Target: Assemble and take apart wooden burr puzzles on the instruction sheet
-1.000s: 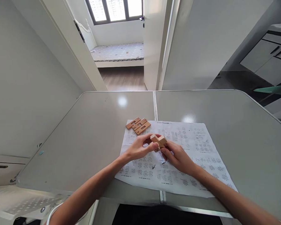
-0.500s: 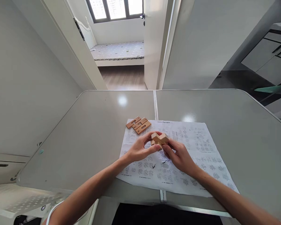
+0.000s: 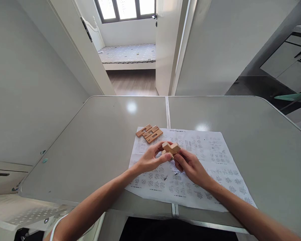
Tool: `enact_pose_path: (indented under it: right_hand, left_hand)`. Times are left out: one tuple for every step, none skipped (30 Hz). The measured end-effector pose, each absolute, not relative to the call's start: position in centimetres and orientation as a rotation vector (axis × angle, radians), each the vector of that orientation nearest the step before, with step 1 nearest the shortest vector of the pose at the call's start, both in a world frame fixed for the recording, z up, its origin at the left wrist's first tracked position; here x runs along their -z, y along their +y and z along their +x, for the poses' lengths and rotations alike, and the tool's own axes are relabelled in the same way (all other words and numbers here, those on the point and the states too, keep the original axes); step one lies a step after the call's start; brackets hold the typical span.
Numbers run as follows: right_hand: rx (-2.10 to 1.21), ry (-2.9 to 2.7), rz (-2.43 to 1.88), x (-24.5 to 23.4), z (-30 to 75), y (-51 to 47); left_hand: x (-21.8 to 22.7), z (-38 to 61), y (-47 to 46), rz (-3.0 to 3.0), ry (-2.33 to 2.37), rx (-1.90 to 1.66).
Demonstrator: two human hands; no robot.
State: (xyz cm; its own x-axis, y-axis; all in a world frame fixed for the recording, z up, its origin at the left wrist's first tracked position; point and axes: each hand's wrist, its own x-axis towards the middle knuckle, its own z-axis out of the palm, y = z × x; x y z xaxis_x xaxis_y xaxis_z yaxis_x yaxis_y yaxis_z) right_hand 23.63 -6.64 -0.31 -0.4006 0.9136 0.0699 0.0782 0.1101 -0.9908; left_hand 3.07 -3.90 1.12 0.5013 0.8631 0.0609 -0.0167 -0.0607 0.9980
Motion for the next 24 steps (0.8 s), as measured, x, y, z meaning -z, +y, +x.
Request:
enact_pose_path:
  right_hand:
    - [-1.405, -1.596, -0.988, 0.2, 23.6, -6.6]
    - [-1.427, -1.577, -0.982, 0.0, 23.5, -6.4]
    - [-1.446, -1.571, -0.973, -0.2, 23.5, -6.3]
    - [-1.462, -1.582, -0.957, -0.4, 23.5, -6.2]
    - [-1.481, -1.604, -0.936, -0.5, 23.6, -6.1]
    - [-1.506, -1.624, -0.909, -0.6, 23.6, -6.0]
    - [-1.535, -1.635, -0.881, -0.7, 23.8, -5.9]
    - [-1.568, -1.633, -0.853, -0.7, 23.9, -5.8]
    - [-1.599, -1.622, -0.831, -0.7, 24.0, -5.7]
    - [-1.622, -1.604, -0.818, -0.7, 24.1, -5.7]
    - [-1.638, -1.584, -0.816, -0.7, 24.1, -5.6]
    - [-1.648, -1.561, -0.823, -0.7, 24.2, -5.6]
    - [-1.658, -1.539, -0.832, -0.7, 24.2, -5.6]
    - [-1.668, -1.515, -0.842, -0.7, 24.2, -5.5]
    - [-1.676, -1.490, -0.852, -0.7, 24.2, -5.5]
    - [-1.684, -1.463, -0.861, -0.7, 24.1, -5.4]
    - [-1.689, -1.435, -0.870, -0.7, 24.1, -5.3]
    - [-1.694, -1.408, -0.880, -0.6, 24.1, -5.3]
    - [-1.699, -1.381, -0.890, -0.5, 24.0, -5.2]
    - [-1.707, -1.356, -0.897, -0.4, 24.0, -5.2]
    - [-1.714, -1.337, -0.900, -0.2, 24.0, -5.2]
    - [-1.716, -1.325, -0.906, 0.0, 24.0, -5.2]
    - [-1.705, -1.318, -0.919, 0.2, 23.9, -5.3]
    - [-1.676, -1.319, -0.943, 0.4, 23.9, -5.3]
  left_hand:
    - [-1.1, 3.1, -3.8, 1.455, 0.786, -0.857]
    - [-1.1, 3.1, -3.8, 1.457, 0.786, -0.861]
    - [-1.2, 3.2, -3.8, 1.466, 0.782, -0.861]
    - [-1.3, 3.2, -3.7, 1.479, 0.775, -0.858]
    - [-1.5, 3.2, -3.7, 1.495, 0.764, -0.850]
    - [-1.7, 3.2, -3.7, 1.515, 0.756, -0.843]
    - [-1.9, 3.2, -3.8, 1.537, 0.754, -0.841]
    - [-2.1, 3.2, -3.8, 1.564, 0.760, -0.843]
    - [-2.3, 3.2, -3.8, 1.591, 0.776, -0.854]
    - [-2.4, 3.2, -3.9, 1.609, 0.800, -0.871]
    - [-2.4, 3.2, -3.9, 1.611, 0.824, -0.879]
    - [-2.4, 3.3, -3.9, 1.590, 0.840, -0.878]
    - [-2.4, 3.3, -3.9, 1.551, 0.840, -0.866]
    - [-2.3, 3.4, -3.9, 1.505, 0.826, -0.851]
    - [-2.2, 3.4, -3.9, 1.461, 0.802, -0.839]
    - [-2.0, 3.5, -3.9, 1.429, 0.777, -0.838]
    - [-1.9, 3.6, -3.9, 1.409, 0.760, -0.854]
    - [-1.8, 3.6, -3.9, 1.400, 0.758, -0.880]
    - [-1.7, 3.7, -3.9, 1.399, 0.774, -0.908]
    - [-1.6, 3.8, -3.9, 1.406, 0.805, -0.935]
    - [-1.5, 3.8, -3.9, 1.419, 0.845, -0.958]
    - [-1.4, 3.9, -4.0, 1.442, 0.888, -0.978]
    - [-1.3, 4.0, -4.0, 1.472, 0.929, -0.995]
    - [-1.2, 4.0, -4.1, 1.506, 0.963, -1.009]
